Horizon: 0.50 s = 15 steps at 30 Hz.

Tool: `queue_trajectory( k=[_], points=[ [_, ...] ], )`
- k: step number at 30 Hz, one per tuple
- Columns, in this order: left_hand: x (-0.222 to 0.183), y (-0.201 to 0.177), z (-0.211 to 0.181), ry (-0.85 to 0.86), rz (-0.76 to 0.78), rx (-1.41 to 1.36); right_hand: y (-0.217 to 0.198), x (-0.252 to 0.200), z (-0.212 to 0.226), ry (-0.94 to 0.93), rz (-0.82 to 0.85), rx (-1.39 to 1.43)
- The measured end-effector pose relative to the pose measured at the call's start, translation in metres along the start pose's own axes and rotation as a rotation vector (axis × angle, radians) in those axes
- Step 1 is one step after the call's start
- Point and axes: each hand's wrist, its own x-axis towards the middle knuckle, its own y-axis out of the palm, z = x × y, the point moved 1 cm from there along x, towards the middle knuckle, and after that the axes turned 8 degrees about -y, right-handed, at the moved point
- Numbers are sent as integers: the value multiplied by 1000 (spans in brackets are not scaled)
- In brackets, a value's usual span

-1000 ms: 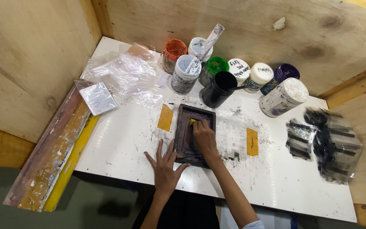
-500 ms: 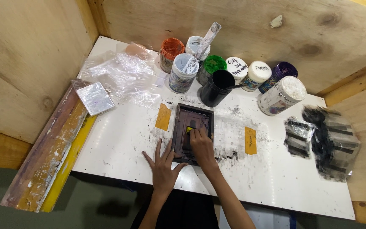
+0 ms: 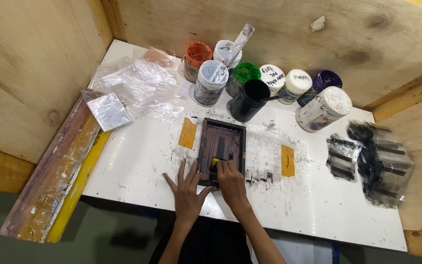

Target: Applying black ink to a small screen printing frame using a brush and cleaning the edges.

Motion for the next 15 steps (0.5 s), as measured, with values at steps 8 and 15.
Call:
queue_trajectory(
  k=[8,15],
  points=[
    [0,-1,0,0,1,5,-8,-9,7,-22,-25,-5],
    [-1,2,2,1,1,0,-11,-17,15,-20,-20,-13]
  ],
)
